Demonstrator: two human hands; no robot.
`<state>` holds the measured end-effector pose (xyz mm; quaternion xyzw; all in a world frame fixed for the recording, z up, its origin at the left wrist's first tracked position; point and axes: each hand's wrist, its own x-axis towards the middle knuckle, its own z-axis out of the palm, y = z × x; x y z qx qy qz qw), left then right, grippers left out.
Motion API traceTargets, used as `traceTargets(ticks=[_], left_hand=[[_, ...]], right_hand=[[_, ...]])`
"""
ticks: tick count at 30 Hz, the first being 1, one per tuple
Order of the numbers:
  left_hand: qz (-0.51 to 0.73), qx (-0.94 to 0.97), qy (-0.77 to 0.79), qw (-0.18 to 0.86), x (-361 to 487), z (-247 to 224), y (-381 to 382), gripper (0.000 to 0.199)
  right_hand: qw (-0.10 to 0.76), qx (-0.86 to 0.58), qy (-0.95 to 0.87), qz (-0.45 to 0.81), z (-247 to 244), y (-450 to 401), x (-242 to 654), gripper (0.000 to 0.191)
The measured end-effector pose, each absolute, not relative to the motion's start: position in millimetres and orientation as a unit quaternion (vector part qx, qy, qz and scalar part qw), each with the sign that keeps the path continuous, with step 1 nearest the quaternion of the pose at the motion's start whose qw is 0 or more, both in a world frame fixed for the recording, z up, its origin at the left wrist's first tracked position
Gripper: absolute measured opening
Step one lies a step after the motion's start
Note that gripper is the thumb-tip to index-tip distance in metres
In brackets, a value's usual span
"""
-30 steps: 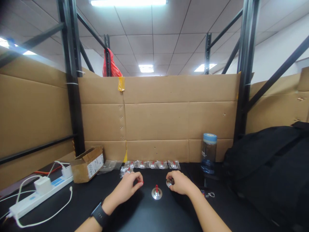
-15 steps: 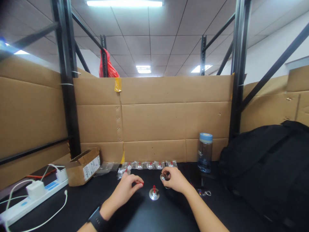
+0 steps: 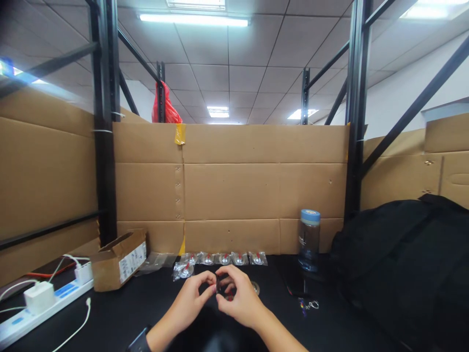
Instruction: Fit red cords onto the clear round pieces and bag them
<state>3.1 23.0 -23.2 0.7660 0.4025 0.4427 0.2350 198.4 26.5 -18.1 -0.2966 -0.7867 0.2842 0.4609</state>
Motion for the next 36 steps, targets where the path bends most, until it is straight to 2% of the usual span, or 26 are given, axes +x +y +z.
traceTargets(ticks=[17,22,29,36], left_hand=[[0.473,0.764,0.407,0.164,5,-27,21,0.009],[0.477,0.757,0.411,0.173,7,-30,23,0.011],[0.446,0.786,0.388,0.181,4,-42,45,0.021],[0.443,0.766,0.404,0.231,2,-50,59,0.024]], right_hand=[[0.490,-0.295,-0.754,0.322,-21,25,193,0.038],[0.498,-0.269,-0.752,0.338,-20,28,195,0.026],[0.491,-0.270,-0.771,0.303,-30,47,199,0.035],[0.473,-0.270,-0.801,0.248,-38,67,209,0.028]])
